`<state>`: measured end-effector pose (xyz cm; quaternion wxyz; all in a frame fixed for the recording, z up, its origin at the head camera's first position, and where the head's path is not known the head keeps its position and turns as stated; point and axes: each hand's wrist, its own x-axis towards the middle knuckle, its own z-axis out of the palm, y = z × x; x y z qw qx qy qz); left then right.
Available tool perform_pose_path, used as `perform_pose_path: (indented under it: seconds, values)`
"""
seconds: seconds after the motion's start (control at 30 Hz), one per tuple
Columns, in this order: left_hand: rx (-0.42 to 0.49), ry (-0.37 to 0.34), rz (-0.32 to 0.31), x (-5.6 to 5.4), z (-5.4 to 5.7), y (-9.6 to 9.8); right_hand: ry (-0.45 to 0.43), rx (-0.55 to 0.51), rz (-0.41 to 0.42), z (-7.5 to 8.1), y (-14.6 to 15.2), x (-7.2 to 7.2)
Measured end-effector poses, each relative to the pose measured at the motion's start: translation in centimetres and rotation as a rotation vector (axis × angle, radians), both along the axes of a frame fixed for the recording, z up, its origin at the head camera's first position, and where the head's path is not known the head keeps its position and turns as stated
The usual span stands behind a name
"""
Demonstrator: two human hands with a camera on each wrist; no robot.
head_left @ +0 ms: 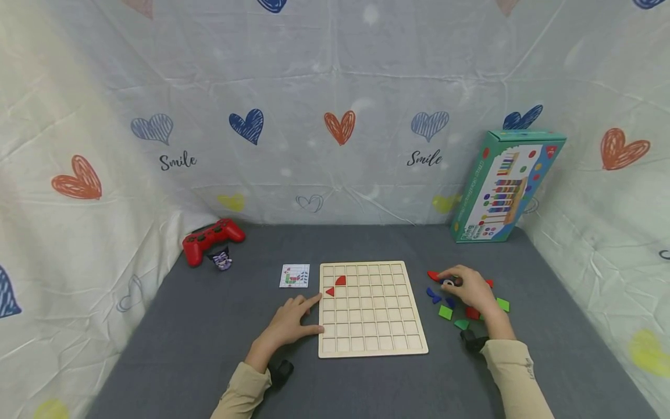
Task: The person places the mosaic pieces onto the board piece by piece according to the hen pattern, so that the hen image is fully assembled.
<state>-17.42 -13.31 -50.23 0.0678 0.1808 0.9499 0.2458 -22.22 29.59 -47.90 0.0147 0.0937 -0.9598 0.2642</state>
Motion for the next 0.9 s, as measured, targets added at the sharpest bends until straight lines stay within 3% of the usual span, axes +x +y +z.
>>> perform_pose_path:
  seconds: [0.7,0.9]
  values:
    - [0.012,-0.009,0.007,0.02,0.14,0.03,-0.126,0.094,-0.076,0.01,-0.14,-0.58]
    - [0.013,-0.015,0.008,0.11,0.25,0.03,-0.104,0.096,-0.095,-0.14,-0.21,-0.55]
